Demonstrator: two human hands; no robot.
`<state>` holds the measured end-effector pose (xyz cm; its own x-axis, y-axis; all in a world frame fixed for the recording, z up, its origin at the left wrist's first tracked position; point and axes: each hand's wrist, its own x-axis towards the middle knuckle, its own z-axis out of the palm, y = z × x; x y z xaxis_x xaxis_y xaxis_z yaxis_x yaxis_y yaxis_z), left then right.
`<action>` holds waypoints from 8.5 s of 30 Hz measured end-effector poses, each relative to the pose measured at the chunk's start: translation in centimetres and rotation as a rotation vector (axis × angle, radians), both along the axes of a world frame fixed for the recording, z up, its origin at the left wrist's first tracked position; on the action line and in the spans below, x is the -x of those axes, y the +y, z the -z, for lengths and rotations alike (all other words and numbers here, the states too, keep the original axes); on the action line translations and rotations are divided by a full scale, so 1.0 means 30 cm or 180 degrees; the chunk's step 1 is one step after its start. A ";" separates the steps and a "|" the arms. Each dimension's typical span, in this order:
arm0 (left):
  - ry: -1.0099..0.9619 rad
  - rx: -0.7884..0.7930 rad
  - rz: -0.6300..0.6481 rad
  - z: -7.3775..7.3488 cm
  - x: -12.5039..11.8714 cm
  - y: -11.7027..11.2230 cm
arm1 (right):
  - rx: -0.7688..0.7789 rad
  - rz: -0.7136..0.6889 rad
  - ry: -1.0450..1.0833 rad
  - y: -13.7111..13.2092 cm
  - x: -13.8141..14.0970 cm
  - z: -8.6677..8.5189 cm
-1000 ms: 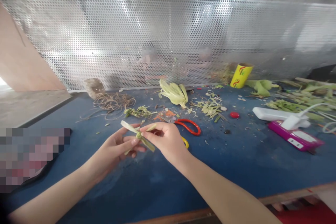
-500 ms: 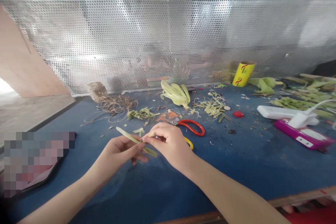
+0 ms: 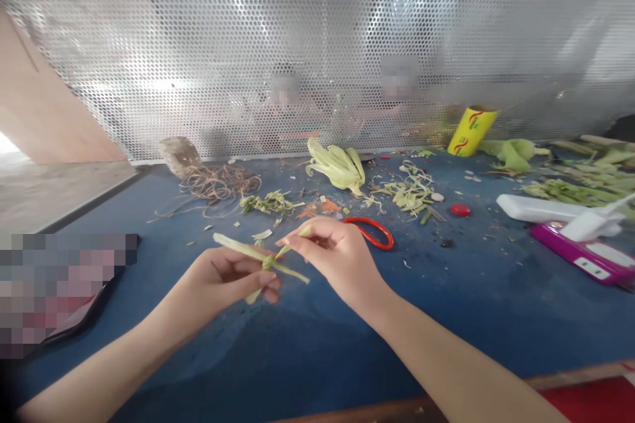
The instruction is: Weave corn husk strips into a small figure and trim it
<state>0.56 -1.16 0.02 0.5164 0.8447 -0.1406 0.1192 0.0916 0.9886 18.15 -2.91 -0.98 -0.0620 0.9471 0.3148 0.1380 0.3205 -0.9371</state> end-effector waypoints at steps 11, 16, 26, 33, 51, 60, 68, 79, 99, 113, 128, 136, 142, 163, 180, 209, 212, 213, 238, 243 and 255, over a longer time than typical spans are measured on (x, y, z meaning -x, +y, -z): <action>-0.0255 -0.0015 0.0169 -0.004 0.000 -0.017 | 0.0806 -0.0757 -0.0168 -0.019 0.031 0.035; -0.0146 -0.0039 0.0068 -0.011 -0.002 -0.018 | 0.0492 -0.0312 -0.0237 -0.025 0.040 0.020; 0.0092 -0.0254 -0.0270 -0.036 -0.009 -0.028 | 0.0743 -0.0335 0.0984 -0.006 0.051 0.053; 0.0256 -0.0405 0.0183 -0.027 0.014 -0.002 | 0.0895 -0.0778 0.0974 0.004 0.032 0.049; 0.0885 -0.2057 -0.0513 -0.014 0.035 0.032 | 0.0857 -0.0470 0.0460 -0.010 0.067 0.054; -0.0031 -0.1091 -0.0074 0.002 0.026 0.035 | 0.0581 -0.0804 0.0689 -0.002 0.062 0.044; 0.0268 -0.1278 -0.0058 0.013 0.008 0.010 | 0.0523 -0.0521 0.0412 -0.006 0.057 0.060; -0.0081 -0.0699 -0.0445 0.016 0.006 0.019 | -0.0100 -0.0288 -0.0570 -0.006 0.028 0.046; 0.0004 -0.0409 -0.0340 -0.051 0.038 0.034 | 0.0550 -0.0751 0.0141 0.002 -0.006 0.001; -0.0060 -0.0226 0.0341 0.006 0.020 0.004 | 0.0353 -0.0386 -0.0628 -0.015 0.047 0.031; 0.0817 -0.0668 -0.0231 -0.031 0.011 -0.020 | 0.1000 -0.0834 0.0519 0.003 0.067 0.078; 0.0673 -0.0474 -0.0167 -0.035 0.019 -0.013 | 0.0871 -0.0741 0.0679 0.004 0.049 0.032; 0.1103 -0.1094 0.0021 -0.036 0.030 -0.004 | 0.1012 -0.0747 0.0452 0.008 0.044 0.041; 0.0923 -0.1730 -0.0004 -0.030 0.019 -0.020 | 0.1248 -0.0841 0.1874 0.014 0.037 0.061; 0.1245 -0.1155 0.0153 0.006 0.009 -0.044 | -0.0675 0.0527 -0.0610 -0.002 0.031 0.080; 0.0359 0.0002 -0.0097 -0.002 0.006 -0.003 | 0.0472 -0.0010 -0.0190 -0.013 0.032 0.030; 0.0061 0.0355 -0.0271 -0.002 0.008 0.005 | 0.0062 0.0301 -0.0376 -0.008 0.024 0.039; -0.0046 0.0429 -0.0339 -0.003 0.009 0.007 | -0.0167 0.0438 -0.0393 -0.010 0.023 0.042; -0.0733 0.0875 -0.0408 0.005 -0.008 0.001 | -0.1761 0.0580 -0.1982 -0.035 0.024 0.048; -0.0727 0.0996 -0.0536 0.002 -0.010 -0.002 | -0.2615 0.0307 -0.3032 -0.055 0.029 0.050; -0.0584 0.0666 -0.0420 0.021 -0.005 -0.002 | -0.2275 -0.0078 -0.2426 -0.051 0.025 0.040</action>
